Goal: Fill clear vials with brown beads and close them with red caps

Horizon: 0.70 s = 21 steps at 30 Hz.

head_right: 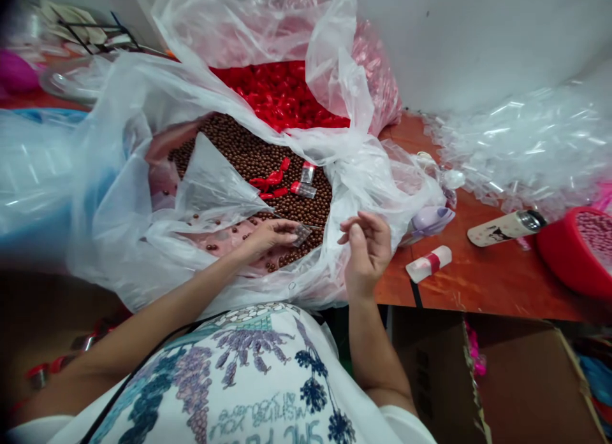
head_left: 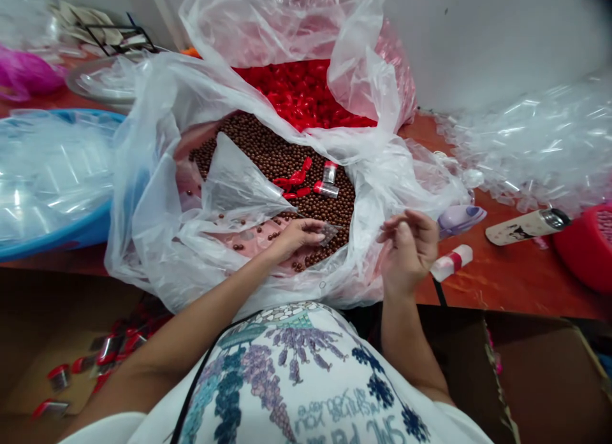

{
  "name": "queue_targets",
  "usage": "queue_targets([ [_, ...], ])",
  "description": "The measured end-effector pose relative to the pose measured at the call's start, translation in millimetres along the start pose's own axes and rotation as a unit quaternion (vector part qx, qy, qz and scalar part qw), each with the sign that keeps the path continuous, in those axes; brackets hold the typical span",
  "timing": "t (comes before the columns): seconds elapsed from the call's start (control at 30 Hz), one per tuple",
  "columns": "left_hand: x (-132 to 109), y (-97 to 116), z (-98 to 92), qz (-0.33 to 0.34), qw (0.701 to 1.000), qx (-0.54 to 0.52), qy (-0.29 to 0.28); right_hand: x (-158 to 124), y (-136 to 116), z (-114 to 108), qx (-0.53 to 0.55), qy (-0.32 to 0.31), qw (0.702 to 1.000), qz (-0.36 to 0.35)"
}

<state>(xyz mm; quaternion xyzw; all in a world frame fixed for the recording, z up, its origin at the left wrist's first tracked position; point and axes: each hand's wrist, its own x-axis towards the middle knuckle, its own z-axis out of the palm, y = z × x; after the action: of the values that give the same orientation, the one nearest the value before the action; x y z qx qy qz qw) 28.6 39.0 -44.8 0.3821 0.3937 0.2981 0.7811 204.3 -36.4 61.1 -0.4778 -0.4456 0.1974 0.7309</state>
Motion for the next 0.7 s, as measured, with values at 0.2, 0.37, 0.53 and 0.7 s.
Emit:
queue_targets([
  [0.2, -22, 17, -11.0, 0.031, 0.999, -0.004, 0.033, 21, 55, 29, -0.095, -0.203, 0.968, 0.114],
  [0.37, -52, 30, -29.5, 0.047, 0.995, -0.074, 0.055, 43, 92, 65, -0.265, -0.375, 0.888, -0.008],
  [0.53, -80, 41, -44.8, 0.084, 0.984, -0.128, 0.095, 55, 107, 114, -0.406, -0.460, 0.784, -0.093],
  [0.7, -96, 43, -52.3, 0.092, 0.971, -0.174, 0.134, 46, 115, 139, -0.468, -0.492, 0.726, -0.109],
])
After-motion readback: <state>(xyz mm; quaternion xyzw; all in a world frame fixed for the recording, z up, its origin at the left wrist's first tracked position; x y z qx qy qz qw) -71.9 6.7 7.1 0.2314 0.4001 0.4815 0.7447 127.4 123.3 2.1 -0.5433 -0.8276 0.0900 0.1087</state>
